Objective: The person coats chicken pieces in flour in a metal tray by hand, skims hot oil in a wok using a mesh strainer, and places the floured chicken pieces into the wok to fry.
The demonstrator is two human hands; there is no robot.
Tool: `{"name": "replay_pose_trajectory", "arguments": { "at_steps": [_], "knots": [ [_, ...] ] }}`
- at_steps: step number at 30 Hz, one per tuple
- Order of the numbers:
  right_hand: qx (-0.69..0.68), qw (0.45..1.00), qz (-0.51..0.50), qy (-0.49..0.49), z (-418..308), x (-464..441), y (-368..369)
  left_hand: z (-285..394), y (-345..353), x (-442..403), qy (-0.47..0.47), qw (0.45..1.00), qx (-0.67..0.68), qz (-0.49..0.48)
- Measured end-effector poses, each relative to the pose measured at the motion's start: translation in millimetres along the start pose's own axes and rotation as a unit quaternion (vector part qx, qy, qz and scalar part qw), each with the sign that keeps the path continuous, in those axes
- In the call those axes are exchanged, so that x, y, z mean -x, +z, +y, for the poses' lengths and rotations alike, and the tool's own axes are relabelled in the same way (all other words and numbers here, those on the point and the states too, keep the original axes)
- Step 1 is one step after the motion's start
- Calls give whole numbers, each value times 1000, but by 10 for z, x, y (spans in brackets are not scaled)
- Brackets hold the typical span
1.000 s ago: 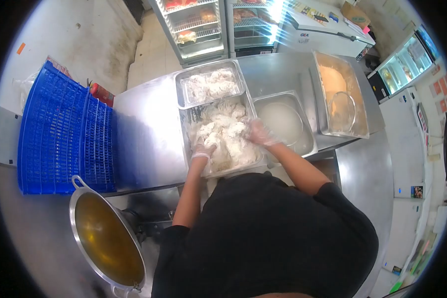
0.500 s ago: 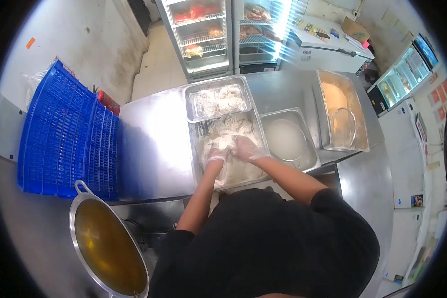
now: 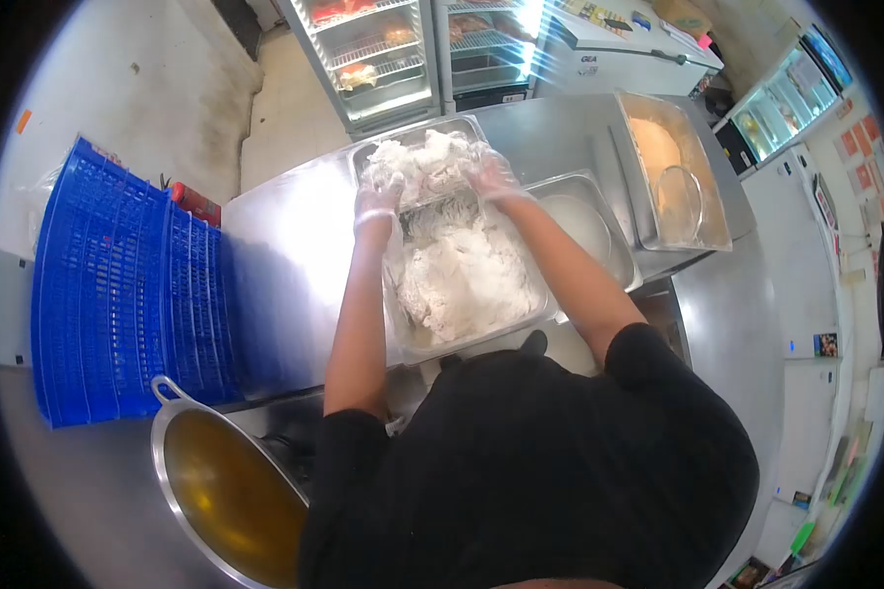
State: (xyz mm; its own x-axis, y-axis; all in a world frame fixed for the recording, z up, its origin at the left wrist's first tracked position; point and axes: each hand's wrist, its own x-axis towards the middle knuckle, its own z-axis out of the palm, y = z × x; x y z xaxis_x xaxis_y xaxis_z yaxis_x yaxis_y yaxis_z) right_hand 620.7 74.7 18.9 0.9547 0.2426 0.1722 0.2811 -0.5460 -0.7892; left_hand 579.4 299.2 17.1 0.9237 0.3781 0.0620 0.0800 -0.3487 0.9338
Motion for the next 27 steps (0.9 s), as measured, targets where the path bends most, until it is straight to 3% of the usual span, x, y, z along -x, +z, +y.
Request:
{"name": "replay_pose_trajectory", "arguments": {
  "at_steps": [2, 4, 5, 6, 9, 11, 14, 16, 19, 21, 25, 27],
  "knots": [
    [118, 988, -67, 68, 334, 23, 118, 98, -89, 334, -67, 996, 6, -65],
    [133, 978, -158, 37, 500, 304, 181, -787, 113, 373, 14, 979, -21, -201],
    [139, 969, -204, 22, 564, 463, 248, -694, 143, 529, 13, 954, -190, -231],
    [165, 969, -185, -4, 658, 554, 380, -561, 221, 678, 14, 900, -354, -253],
    [204, 969, -129, -60, 850, 670, 770, -819, 480, 737, 14, 842, -459, -282],
    [172, 978, -96, -63, 838, 657, 907, -925, 542, 748, 23, 844, -454, -284],
    [268, 928, -246, 78, 818, 465, 862, -747, 420, 814, -14, 848, -429, -311],
    [254, 933, -248, 65, 864, 415, 773, -746, 389, 857, -52, 836, -436, -330],
    [259, 932, -252, 7, 872, 459, 623, -1172, 422, 1010, 68, 819, -505, -264],
    [263, 931, -251, -17, 893, 447, 703, -1347, 468, 1051, 81, 825, -512, -224],
    [231, 942, -241, -5, 905, 363, 703, -929, 482, 1106, 53, 837, -518, -167],
    [206, 946, -248, -22, 919, 331, 620, -882, 474, 1154, 74, 815, -550, -166]
  ]
}}
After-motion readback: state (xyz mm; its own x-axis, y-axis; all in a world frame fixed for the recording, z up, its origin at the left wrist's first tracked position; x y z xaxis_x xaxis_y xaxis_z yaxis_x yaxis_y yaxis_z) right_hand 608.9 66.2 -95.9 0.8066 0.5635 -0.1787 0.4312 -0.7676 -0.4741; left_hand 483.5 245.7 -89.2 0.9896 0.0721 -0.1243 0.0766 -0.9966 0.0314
